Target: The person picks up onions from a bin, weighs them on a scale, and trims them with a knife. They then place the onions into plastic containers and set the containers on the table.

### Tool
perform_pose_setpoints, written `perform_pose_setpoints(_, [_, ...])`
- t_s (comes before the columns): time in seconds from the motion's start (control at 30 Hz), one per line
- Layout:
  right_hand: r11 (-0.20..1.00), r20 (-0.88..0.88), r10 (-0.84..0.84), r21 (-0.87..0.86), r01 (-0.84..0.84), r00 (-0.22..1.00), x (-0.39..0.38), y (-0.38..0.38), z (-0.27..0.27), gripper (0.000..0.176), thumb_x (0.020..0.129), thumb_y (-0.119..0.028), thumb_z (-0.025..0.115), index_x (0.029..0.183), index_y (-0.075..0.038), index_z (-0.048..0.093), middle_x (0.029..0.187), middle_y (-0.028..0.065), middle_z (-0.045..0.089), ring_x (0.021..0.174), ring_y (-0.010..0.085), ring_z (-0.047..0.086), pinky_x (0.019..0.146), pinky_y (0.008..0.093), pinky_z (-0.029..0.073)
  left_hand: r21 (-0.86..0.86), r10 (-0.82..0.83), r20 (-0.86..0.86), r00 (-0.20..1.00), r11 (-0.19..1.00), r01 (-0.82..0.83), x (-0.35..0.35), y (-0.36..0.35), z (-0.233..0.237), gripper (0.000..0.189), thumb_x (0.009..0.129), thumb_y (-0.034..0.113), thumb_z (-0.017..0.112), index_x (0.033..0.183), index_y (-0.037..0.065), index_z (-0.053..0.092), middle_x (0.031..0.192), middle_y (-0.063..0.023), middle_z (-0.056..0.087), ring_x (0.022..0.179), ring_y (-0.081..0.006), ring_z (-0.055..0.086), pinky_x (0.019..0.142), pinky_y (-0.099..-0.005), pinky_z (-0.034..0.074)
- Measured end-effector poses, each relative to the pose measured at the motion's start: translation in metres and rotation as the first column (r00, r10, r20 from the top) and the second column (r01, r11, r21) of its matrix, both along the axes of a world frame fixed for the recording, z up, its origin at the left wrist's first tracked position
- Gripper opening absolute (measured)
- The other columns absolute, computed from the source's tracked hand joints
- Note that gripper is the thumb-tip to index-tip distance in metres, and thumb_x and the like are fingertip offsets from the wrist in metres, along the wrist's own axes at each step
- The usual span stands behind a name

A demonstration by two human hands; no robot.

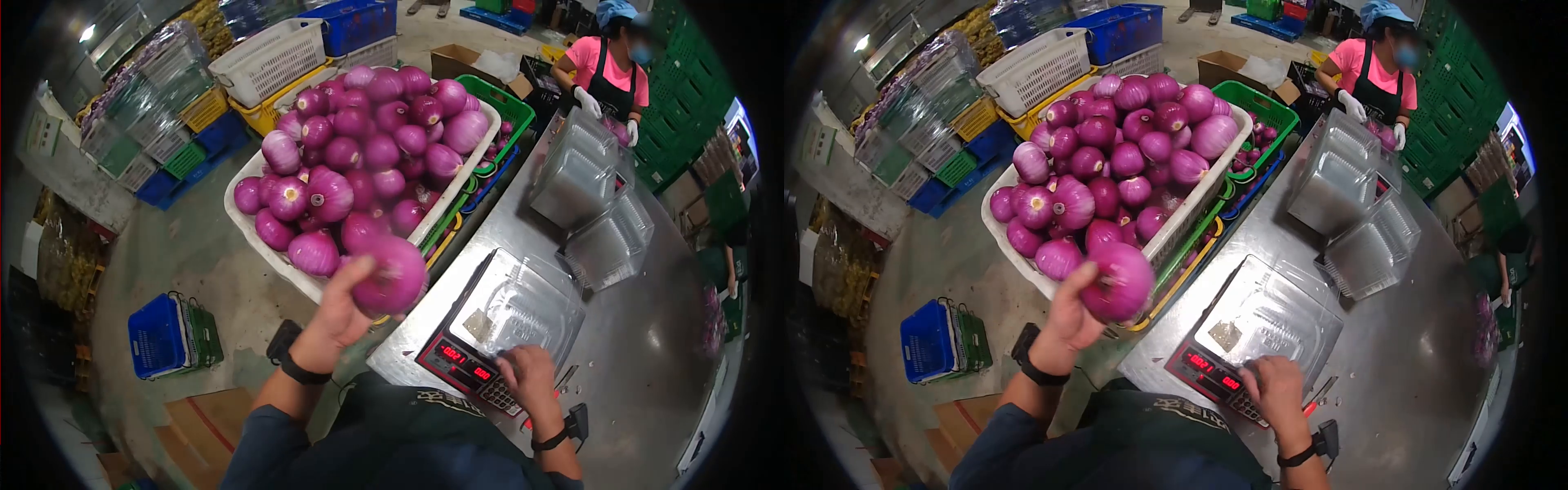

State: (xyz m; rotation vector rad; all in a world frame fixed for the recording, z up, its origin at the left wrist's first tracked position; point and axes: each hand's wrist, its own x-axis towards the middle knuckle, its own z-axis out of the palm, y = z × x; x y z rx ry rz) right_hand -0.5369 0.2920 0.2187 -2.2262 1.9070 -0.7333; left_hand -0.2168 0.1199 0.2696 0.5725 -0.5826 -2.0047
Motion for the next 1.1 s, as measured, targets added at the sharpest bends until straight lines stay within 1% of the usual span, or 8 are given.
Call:
perform_pose_setpoints(0.13, [0.998, 0.238, -0.021, -0.053, 0.035, 0.971, 0.043, -0.012, 0.034, 0.073, 0.071, -0.030, 0.092, 0.129, 0.000, 0.060, 0.124, 0.0227, 0.064, 0.112, 0.0404, 0.063, 0.097, 0.0462, 0.051, 0.014, -0.181, 0.203, 0.962, 0.983, 0.181, -0.039, 0.023, -0.001, 0.043, 0.102, 0.034, 0.065, 0.134, 0.007, 0.053, 0.116, -0.0116, 0.068, 0.095, -0.0229, 0.074, 0.061, -0.0409, 0.064])
perform_pose_setpoints(0.2, [0.999, 0.467, 0.011, -0.047, 0.012, 0.884, 0.068, -0.028, 0.066, 0.093, 0.064, -0.032, 0.095, 0.140, 0.000, 0.051, 0.141, 0.0268, 0.052, 0.126, 0.0428, 0.057, 0.107, 0.0470, 0.047, -0.033, -0.192, 0.288, 0.938, 0.977, 0.210, -0.064, 0.036, -0.008, 0.051, 0.101, 0.038, 0.067, 0.135, 0.003, 0.051, 0.121, -0.0118, 0.065, 0.107, -0.0195, 0.069, 0.085, -0.0353, 0.060])
perform_pose_setpoints(0.33, [0.991, 0.359, 0.061, -0.134, -0.013, 0.931, 0.071, -0.050, 0.059, 0.094, 0.068, -0.026, 0.091, 0.146, -0.002, 0.045, 0.141, 0.0239, 0.052, 0.127, 0.0377, 0.057, 0.108, 0.0445, 0.047, -0.190, -0.372, 0.434, 0.820, 0.853, 0.487, -0.071, 0.046, 0.002, 0.070, 0.101, 0.042, 0.067, 0.150, 0.000, 0.040, 0.122, -0.0134, 0.063, 0.106, -0.0190, 0.065, 0.091, -0.0321, 0.055])
perform_pose_setpoints(0.4, [0.993, 0.817, -0.118, 0.106, 0.054, 0.565, 0.069, -0.043, 0.050, 0.094, 0.069, -0.027, 0.091, 0.148, -0.003, 0.044, 0.135, 0.0185, 0.057, 0.120, 0.0304, 0.062, 0.105, 0.0399, 0.050, -0.097, -0.546, 0.511, 0.664, 0.731, 0.675, -0.054, 0.034, 0.016, 0.082, 0.096, 0.044, 0.073, 0.152, -0.004, 0.039, 0.112, -0.0143, 0.069, 0.095, -0.0192, 0.066, 0.082, -0.0315, 0.055])
perform_pose_setpoints(0.47, [0.977, 0.943, -0.195, 0.161, 0.141, 0.269, 0.056, -0.037, 0.044, 0.091, 0.070, -0.022, 0.088, 0.147, -0.002, 0.045, 0.131, 0.0148, 0.059, 0.113, 0.0252, 0.064, 0.100, 0.0368, 0.053, -0.494, 0.072, 0.796, 0.601, 0.650, 0.577, -0.017, 0.019, 0.031, 0.062, 0.091, 0.025, 0.081, 0.142, 0.002, 0.055, 0.110, -0.0047, 0.068, 0.089, -0.0076, 0.063, 0.076, -0.0240, 0.053])
perform_pose_setpoints(0.6, [0.931, 0.901, -0.304, 0.211, 0.299, 0.311, 0.013, -0.013, 0.009, 0.091, 0.070, -0.019, 0.087, 0.148, -0.002, 0.044, 0.132, 0.0147, 0.057, 0.113, 0.0240, 0.063, 0.098, 0.0359, 0.054, -0.669, 0.570, 0.734, 0.370, 0.702, 0.244, 0.049, -0.033, 0.056, 0.043, 0.082, 0.011, 0.082, 0.122, 0.001, 0.068, 0.112, -0.0061, 0.072, 0.090, -0.0130, 0.067, 0.081, -0.0278, 0.055])
perform_pose_setpoints(0.73, [0.882, 0.853, -0.409, 0.278, 0.381, 0.324, 0.002, -0.001, -0.008, 0.088, 0.069, -0.011, 0.086, 0.145, -0.002, 0.044, 0.133, 0.0143, 0.055, 0.114, 0.0246, 0.062, 0.099, 0.0358, 0.052, -0.731, 0.846, 0.513, -0.142, 0.518, 0.445, 0.117, -0.097, 0.034, 0.063, 0.064, 0.013, 0.087, 0.123, 0.004, 0.067, 0.119, -0.0175, 0.070, 0.107, -0.0373, 0.066, 0.097, -0.0467, 0.051])
perform_pose_setpoints(1.1, [0.846, 0.336, -0.517, 0.062, 0.530, 0.787, -0.005, 0.001, -0.014, 0.070, 0.077, -0.027, 0.086, 0.134, -0.001, 0.055, 0.126, 0.0204, 0.060, 0.116, 0.0369, 0.060, 0.101, 0.0424, 0.050, -0.698, 0.794, 0.585, -0.164, 0.596, 0.397, 0.137, -0.144, 0.000, 0.075, 0.063, 0.013, 0.082, 0.134, 0.000, 0.059, 0.125, -0.0195, 0.064, 0.113, -0.0351, 0.063, 0.103, -0.0418, 0.047])
